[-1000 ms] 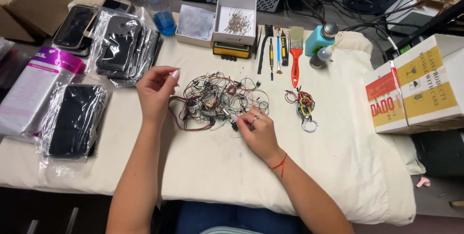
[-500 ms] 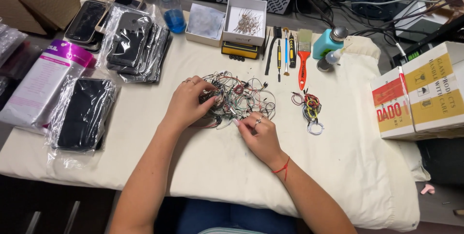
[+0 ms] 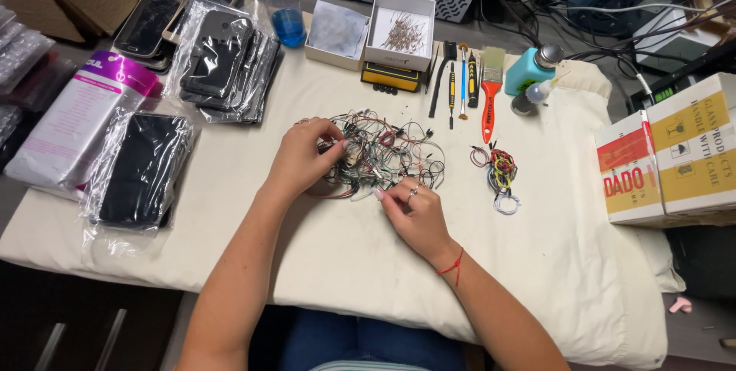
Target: The person sits at a cluttered workbench and repeatedly picks up tangled bundles of small electronic wires and connectors from a central pile. They separate individual wires, untangle them, and place them into a smaller pile on the right side of the table. The task continues throughout the clip with no visible completion.
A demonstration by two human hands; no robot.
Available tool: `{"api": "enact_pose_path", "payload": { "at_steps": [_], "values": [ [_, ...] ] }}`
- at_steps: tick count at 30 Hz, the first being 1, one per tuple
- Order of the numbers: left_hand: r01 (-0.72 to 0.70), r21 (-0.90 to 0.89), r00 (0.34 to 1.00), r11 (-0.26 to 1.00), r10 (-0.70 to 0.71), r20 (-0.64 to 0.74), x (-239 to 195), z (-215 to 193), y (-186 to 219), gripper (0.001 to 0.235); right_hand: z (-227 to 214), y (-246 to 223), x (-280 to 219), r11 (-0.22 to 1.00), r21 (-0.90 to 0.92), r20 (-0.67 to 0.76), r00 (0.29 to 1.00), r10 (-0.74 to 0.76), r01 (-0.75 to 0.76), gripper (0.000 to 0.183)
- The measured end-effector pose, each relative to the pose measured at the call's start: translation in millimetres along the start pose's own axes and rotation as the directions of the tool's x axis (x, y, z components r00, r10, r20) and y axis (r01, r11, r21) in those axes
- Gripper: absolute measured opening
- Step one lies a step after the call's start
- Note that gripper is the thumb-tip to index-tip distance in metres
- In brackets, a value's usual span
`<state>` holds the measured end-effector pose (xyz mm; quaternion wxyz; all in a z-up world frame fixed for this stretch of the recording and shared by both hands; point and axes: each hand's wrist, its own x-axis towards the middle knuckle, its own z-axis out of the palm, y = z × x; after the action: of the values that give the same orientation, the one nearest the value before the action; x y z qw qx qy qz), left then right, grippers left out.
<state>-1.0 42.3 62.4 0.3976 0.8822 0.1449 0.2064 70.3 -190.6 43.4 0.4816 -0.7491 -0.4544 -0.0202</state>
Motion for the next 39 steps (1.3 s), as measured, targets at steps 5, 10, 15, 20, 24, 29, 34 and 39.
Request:
{"api": "enact_pose_path", "payload": {
  "at_steps": [5,10,15,20,24,29,34,39],
  "values": [
    [0.061,-0.146,0.997,0.987,-0.067,-0.038,-0.2,-4.0,1.2,0.01,0.4,-1.0,-0.1,1.0,-0.004,0.012,1.0,-0.001,0.001,0.017],
    [0.116,-0.221,0.99,0.968,-0.13,-0.051,0.2,-3.8,1.2,0.012,2.0,0.4,-1.0,1.0,-0.001,0.019,1.0,0.015,-0.015,0.017],
    [0.103,-0.361,0.978,0.927,-0.161,-0.136,0.3,0.0,0.6,0.015,1.8,2.0,-0.1,0.999,0.014,-0.016,0.999,0.033,-0.033,0.013],
    [0.056,-0.495,0.956,0.867,-0.189,-0.223,1.6,-5.9,1.4,0.02,-0.8,1.9,3.2,0.999,0.037,-0.083,0.996,0.038,-0.035,0.009],
    [0.053,-0.613,0.95,0.788,-0.229,-0.213,3.3,-9.2,0.5,0.023,-2.3,-5.9,15.2,0.984,0.111,-0.072,0.987,0.145,-0.137,0.009],
    [0.065,-0.656,0.975,0.752,-0.187,-0.117,-1.8,-7.1,15.8,0.024,7.2,-5.9,39.7,0.889,0.374,0.018,0.961,0.277,-0.263,0.03],
    [0.074,-0.635,0.995,0.769,-0.101,-0.007,-4.3,6.9,19.6,0.023,11.1,-5.7,46.6,0.749,0.565,0.069,0.925,0.374,-0.346,0.035],
    [0.178,-0.674,0.983,0.716,-0.108,0.145,-8.6,15.0,18.6,0.025,-2.4,-3.8,37.1,0.693,0.561,0.078,0.862,0.501,-0.453,0.02]
  ]
}}
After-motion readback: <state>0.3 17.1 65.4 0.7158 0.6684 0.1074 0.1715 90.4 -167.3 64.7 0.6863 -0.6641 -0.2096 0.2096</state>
